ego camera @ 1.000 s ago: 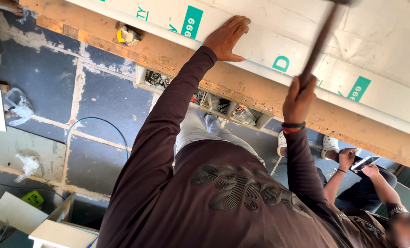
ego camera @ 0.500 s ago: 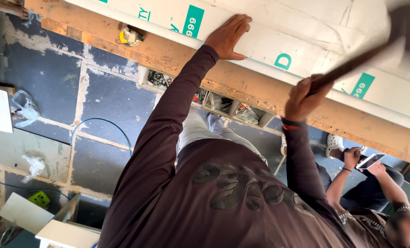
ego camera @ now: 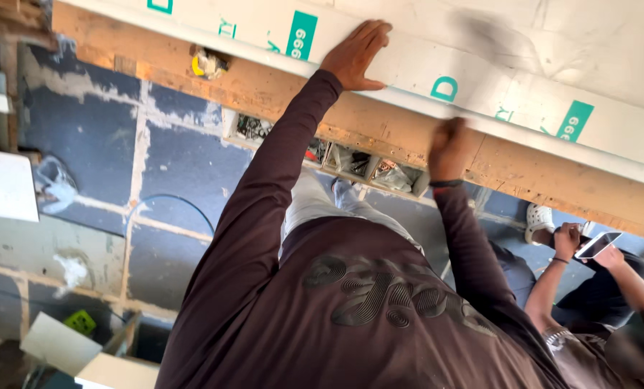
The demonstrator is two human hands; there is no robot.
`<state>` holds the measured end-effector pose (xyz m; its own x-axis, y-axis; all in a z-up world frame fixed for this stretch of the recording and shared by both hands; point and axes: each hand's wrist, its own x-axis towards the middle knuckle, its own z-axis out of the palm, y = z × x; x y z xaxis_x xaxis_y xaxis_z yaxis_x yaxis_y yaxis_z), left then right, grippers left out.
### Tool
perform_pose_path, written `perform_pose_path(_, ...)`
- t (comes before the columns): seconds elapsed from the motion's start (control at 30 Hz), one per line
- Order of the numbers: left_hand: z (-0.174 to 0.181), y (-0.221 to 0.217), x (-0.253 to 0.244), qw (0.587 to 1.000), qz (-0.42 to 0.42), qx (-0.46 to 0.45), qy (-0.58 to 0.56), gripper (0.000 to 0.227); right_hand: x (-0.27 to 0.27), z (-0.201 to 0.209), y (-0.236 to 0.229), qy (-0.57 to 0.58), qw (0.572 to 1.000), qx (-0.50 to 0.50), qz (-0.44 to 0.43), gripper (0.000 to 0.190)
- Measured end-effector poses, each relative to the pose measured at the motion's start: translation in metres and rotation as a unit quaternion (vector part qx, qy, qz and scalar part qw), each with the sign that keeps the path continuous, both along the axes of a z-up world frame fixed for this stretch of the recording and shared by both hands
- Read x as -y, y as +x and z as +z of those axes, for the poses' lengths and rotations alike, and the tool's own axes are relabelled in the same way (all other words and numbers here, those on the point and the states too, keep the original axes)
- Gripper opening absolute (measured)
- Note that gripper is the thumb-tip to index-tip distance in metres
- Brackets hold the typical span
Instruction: The person hammers nails into a large white board on a wooden workbench, using a hammer to strike the nails until they are secure.
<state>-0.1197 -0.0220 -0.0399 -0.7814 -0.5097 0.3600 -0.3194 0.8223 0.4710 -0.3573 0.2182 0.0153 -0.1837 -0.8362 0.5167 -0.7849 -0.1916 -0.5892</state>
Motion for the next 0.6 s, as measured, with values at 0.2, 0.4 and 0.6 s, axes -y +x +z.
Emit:
perform_pose_path(0.2, -0.004, 0.002, -0.006, 1.0, -0.004, 0.025, 0.013, 0.081, -0.063, 0.017, 0.001, 0.246, 0.96, 0.118, -0.055, 0.023)
perform_pose_path(0.4, -0.001, -0.011, -0.009, 0.997, -0.009, 0.065, -0.027, 0.093, -0.126, 0.064, 0.044, 0.132, 0.904, 0.38, -0.145, 0.016)
perform_pose_path(0.6, -0.023, -0.054, -0.003, 0.978, -0.025, 0.153, -0.139, 0.094, -0.145, 0.063, 0.056, 0.136, 0.819, 0.513, -0.219, 0.013)
